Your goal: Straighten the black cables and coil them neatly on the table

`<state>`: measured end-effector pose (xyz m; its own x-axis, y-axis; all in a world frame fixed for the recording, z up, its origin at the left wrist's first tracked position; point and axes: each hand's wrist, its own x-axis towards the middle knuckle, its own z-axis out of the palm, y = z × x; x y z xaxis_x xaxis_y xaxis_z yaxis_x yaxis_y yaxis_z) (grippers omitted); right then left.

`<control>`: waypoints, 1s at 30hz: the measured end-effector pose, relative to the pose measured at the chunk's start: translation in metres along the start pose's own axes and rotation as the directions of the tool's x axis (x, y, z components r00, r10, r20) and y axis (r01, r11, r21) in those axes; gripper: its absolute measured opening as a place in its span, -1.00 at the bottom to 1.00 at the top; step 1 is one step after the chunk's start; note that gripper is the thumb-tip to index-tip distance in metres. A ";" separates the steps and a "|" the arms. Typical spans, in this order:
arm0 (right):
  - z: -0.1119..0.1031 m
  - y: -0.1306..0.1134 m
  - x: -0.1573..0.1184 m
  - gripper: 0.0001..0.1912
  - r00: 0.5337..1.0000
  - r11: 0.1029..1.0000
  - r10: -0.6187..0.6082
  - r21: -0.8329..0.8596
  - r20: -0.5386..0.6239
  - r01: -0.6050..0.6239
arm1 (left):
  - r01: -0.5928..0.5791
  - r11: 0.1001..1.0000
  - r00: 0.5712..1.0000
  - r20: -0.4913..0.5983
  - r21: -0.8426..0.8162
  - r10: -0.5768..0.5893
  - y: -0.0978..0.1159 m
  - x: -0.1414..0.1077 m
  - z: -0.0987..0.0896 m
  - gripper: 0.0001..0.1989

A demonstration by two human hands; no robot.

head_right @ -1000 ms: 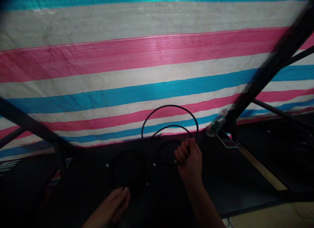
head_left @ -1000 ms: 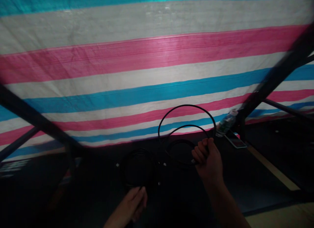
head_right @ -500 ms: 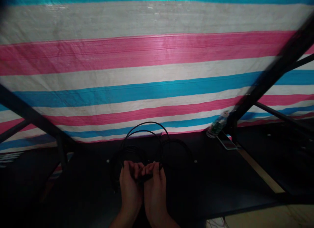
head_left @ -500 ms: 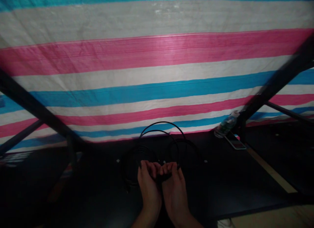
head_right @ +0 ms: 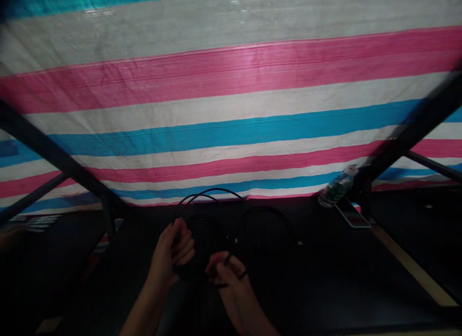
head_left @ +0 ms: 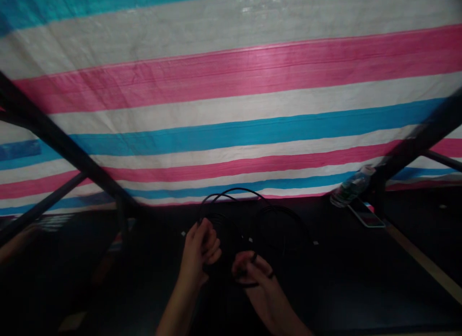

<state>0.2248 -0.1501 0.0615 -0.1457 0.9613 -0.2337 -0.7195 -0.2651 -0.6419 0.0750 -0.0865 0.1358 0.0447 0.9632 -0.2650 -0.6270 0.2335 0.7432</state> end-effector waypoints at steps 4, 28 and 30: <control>-0.007 -0.033 0.010 -0.68 0.995 0.996 -0.001 0.086 0.098 -0.008 | 0.082 0.992 0.994 0.058 0.097 -0.088 0.026 -0.004 -0.013 -0.58; 0.042 -0.074 0.033 -0.67 0.847 0.102 -0.130 -0.843 0.516 0.529 | -0.125 0.749 0.987 0.161 0.651 0.025 0.004 0.026 0.039 -0.37; 0.042 -0.068 0.036 -0.69 0.853 0.152 -0.142 -0.841 0.502 0.519 | -0.090 0.786 0.991 0.133 0.611 0.010 -0.001 0.031 0.037 -0.37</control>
<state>0.2401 -0.0938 0.1278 -0.3631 0.8954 0.2578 0.3863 0.3965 -0.8328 0.1057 -0.0520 0.1498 0.1417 0.9745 -0.1738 -0.0214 0.1785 0.9837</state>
